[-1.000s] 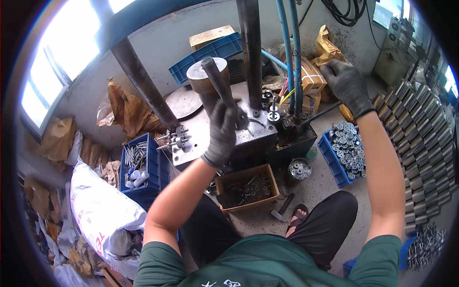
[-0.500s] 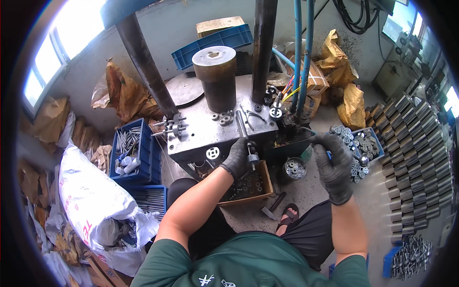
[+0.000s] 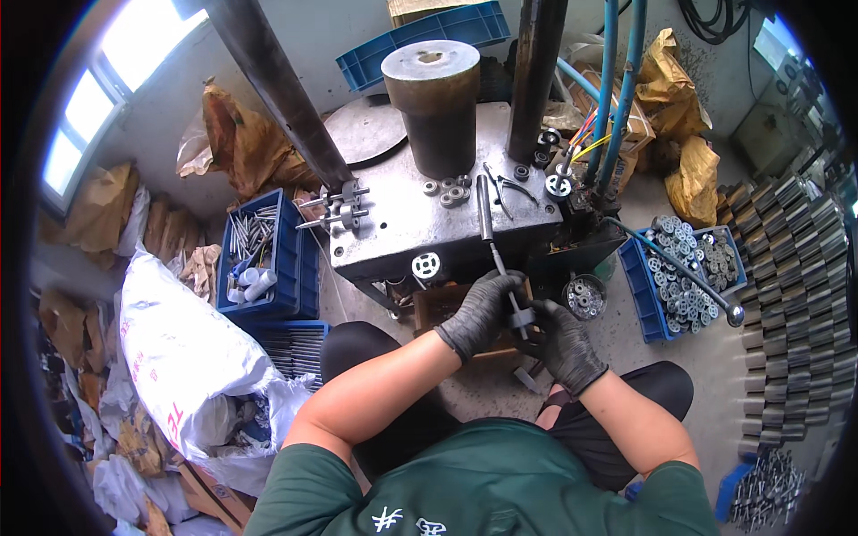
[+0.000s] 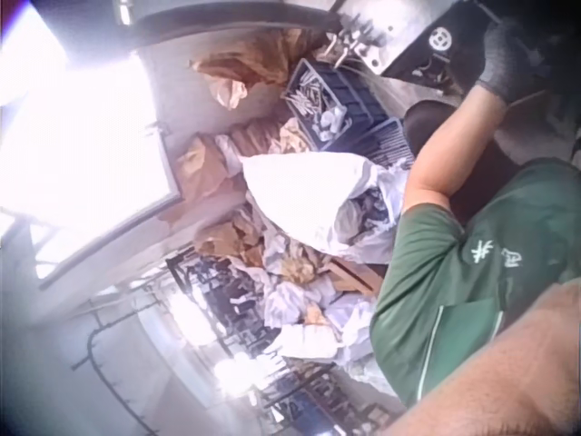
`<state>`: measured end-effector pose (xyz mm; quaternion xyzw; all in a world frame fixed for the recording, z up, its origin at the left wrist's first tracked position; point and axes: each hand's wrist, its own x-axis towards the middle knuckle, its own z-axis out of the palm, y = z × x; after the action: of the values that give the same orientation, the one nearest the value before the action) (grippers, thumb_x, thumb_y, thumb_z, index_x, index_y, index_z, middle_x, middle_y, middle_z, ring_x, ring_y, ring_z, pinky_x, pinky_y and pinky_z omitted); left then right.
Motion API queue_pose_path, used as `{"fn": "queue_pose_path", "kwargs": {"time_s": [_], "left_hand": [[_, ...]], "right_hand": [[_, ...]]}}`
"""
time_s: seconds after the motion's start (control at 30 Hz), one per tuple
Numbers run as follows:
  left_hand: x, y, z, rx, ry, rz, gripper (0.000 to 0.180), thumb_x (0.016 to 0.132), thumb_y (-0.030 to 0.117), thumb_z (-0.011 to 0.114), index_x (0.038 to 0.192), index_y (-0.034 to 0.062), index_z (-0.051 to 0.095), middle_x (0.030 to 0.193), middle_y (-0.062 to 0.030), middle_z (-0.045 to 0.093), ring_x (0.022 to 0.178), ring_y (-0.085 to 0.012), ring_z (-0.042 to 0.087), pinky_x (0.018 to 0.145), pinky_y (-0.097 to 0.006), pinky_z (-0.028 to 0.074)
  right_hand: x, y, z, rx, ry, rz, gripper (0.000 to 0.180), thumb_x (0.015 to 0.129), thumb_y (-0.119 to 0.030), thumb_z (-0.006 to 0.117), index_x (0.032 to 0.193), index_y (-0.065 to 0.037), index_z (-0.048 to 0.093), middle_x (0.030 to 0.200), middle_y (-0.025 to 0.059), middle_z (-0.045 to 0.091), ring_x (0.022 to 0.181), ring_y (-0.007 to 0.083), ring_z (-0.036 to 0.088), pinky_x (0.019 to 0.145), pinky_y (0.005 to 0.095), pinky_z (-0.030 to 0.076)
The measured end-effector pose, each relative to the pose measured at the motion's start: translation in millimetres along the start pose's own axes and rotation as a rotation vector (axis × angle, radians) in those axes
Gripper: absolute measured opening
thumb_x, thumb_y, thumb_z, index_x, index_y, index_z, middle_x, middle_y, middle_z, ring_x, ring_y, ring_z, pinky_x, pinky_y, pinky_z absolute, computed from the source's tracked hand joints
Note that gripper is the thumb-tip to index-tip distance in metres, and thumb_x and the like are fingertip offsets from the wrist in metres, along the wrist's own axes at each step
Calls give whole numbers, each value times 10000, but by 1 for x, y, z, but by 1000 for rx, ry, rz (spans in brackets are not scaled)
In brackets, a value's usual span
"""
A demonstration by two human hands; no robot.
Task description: The recorder is assembling metal gears onto a rod and using a press machine to secure them.
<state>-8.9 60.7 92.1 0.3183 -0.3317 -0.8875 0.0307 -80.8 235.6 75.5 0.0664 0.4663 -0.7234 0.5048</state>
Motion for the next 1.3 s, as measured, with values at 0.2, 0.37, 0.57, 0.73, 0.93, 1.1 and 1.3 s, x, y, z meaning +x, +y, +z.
{"fn": "queue_pose_path", "kwargs": {"time_s": [0.2,0.37,0.57,0.73,0.93,1.1,1.3], "left_hand": [[-24,7,6,512,-280,438,493,967,137,718,1404,9,528,1100,-67,663,1066,-130,634,951,-313,547],[-39,25,12,529,-328,541,465,941,159,761,1351,23,589,1219,-88,674,1155,-160,625,1025,-359,517],[-36,29,3,661,-342,702,488,874,138,826,1308,28,631,1233,-107,705,1227,-196,611,1129,-403,437],[-42,33,6,566,-325,627,495,881,149,827,1313,14,625,1238,-112,695,1191,-183,624,1084,-390,481],[-47,32,4,481,-286,517,501,876,130,829,1317,13,622,1187,-79,688,1111,-159,646,1001,-355,536],[-50,26,-1,438,-282,542,437,943,143,761,1330,28,595,1210,-66,672,1137,-140,624,1004,-330,520],[-55,36,-22,458,-138,549,329,1056,342,599,1210,52,604,1041,-33,642,943,-99,613,847,-282,537]], "right_hand": [[-8,-8,9,379,-341,89,475,905,-252,609,1355,-103,576,1224,84,635,1078,233,634,882,399,539],[-10,-24,14,256,-302,-44,444,937,-369,607,1314,-134,597,1107,45,660,834,136,650,673,282,529],[-5,-15,17,327,-195,301,470,999,-584,537,1206,-167,601,947,27,650,613,127,576,470,265,463],[-1,-18,22,323,-140,203,465,1021,-561,504,1232,-156,590,1034,51,640,796,163,624,672,312,539],[-8,-18,44,224,-216,79,506,1031,-559,455,1275,-132,576,1145,81,635,1011,214,641,831,372,541],[-18,-18,42,216,-347,120,512,986,-496,557,1319,-108,575,1208,100,639,1094,253,638,956,437,509],[-6,-8,53,174,-342,62,440,961,-353,629,1317,-99,582,1151,83,663,1034,207,650,875,398,534]]}}
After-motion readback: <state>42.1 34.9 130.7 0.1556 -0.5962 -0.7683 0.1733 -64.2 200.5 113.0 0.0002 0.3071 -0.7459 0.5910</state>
